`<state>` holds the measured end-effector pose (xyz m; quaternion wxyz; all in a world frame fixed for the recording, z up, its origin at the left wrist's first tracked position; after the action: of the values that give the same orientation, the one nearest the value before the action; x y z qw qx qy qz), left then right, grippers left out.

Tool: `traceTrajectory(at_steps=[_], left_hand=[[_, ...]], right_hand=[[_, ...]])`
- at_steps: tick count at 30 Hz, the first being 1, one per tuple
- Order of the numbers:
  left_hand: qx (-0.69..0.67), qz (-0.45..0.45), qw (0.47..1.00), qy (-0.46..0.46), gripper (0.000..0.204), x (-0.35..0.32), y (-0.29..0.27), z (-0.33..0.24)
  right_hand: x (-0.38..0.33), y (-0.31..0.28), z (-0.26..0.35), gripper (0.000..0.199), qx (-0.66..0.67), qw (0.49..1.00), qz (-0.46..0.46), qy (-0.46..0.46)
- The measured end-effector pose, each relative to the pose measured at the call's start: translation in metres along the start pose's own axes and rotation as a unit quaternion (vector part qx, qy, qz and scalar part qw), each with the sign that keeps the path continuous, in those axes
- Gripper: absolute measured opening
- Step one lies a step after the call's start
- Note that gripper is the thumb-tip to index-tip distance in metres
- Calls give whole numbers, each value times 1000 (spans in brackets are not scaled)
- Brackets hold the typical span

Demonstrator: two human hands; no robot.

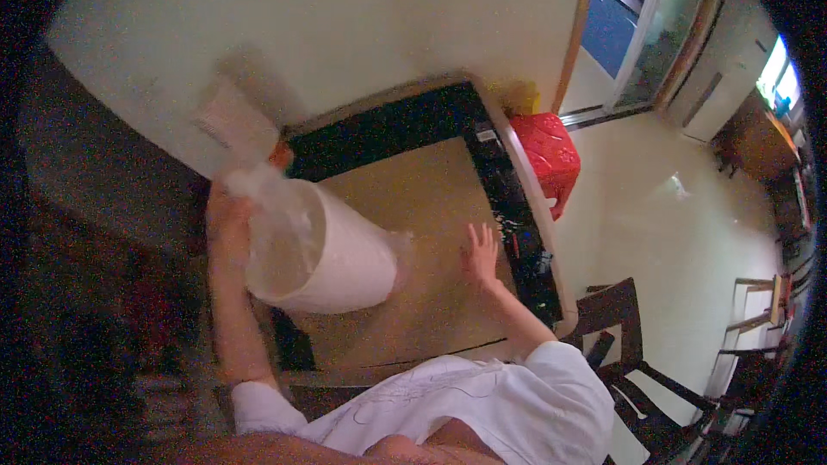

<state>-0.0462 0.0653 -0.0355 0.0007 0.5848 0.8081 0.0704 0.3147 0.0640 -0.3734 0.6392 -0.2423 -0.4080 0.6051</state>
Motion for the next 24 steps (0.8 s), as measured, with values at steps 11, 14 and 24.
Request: traceTrajectory(at_steps=[11,14,24], left_hand=[[238,143,951,133,52,-28,38,-7],[197,132,953,191,51,-16,31,2],[167,148,955,196,50,-30,46,10]], right_hand=[[101,-240,320,49,306,879,46,-364],[114,-225,346,51,150,917,222,-296],[131,-241,371,39,30,899,151,-411]])
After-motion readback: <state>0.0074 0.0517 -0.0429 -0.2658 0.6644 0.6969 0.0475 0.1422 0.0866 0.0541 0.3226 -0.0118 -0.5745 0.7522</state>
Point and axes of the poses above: each hand's wrist, its own x-axis towards the middle knuckle, its own y-axis out of the palm, z = x × y, the point moved 3 cm from there along x, towards the middle knuckle, and after that the axes turned 3 degrees about x, right-handed, at the moved point
